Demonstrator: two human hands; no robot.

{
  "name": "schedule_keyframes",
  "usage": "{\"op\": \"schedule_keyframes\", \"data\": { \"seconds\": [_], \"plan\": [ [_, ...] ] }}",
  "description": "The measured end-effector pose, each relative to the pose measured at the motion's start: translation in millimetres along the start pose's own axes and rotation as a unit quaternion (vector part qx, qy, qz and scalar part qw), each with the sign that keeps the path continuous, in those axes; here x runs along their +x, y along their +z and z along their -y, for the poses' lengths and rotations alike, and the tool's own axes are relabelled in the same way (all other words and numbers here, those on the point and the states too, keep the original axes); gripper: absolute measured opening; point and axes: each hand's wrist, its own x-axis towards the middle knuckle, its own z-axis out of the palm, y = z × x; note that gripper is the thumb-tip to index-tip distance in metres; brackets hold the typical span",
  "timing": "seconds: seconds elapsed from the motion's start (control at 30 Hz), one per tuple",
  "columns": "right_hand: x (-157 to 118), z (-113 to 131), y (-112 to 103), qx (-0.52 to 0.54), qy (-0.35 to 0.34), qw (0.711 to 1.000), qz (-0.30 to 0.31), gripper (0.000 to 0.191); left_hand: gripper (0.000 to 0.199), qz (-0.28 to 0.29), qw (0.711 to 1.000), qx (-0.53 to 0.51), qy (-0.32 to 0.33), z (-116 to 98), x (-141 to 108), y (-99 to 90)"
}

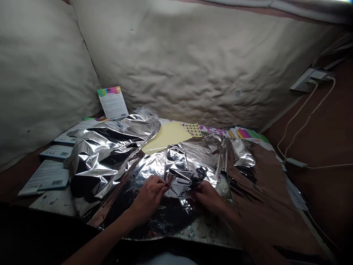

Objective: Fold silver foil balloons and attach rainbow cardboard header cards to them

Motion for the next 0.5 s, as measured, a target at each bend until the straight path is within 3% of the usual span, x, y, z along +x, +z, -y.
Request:
{"op": "schedule_keyframes", "data": {
  "seconds": [0.13, 0.2, 0.27, 0.3, 0.37, 0.43, 0.5],
  "plan": [
    [18.3, 0.9, 2.8, -0.029, -0.01, 0.998, -0.063, 0.046, 0.043, 0.011, 0.993, 0.107, -0.044, 2.1, 1.9, 3.9],
    [27.1, 2.9, -0.2, -0.067, -0.004, 0.994, -0.081, 0.047, 0.038, 0.025, 0.988, 0.128, -0.077, 1.6, 8.1, 3.5],
    [32.0, 5.2, -2.6, -0.105, -0.003, 0.989, -0.101, 0.041, 0.036, 0.003, 0.987, 0.127, -0.095, 0.8, 13.6, 2.8],
    [32.3, 6.1, -2.8, -0.117, 0.0, 0.987, -0.108, 0.04, 0.042, -0.017, 0.989, 0.124, -0.077, 0.5, 15.1, 2.6],
    [27.5, 6.8, -0.7, -0.112, 0.012, 0.988, -0.108, 0.04, 0.048, -0.032, 0.99, 0.133, 0.025, -0.2, 13.9, 2.6],
    [14.5, 5.3, 4.2, -0.073, 0.026, 0.992, -0.098, 0.042, 0.049, 0.024, 0.975, 0.155, 0.158, -0.8, 7.6, 2.9],
    [-5.8, 1.6, 9.8, -0.043, 0.047, 0.994, -0.091, 0.05, 0.052, 0.115, 0.951, 0.172, 0.232, -1.3, -1.7, 3.5]
  ]
}}
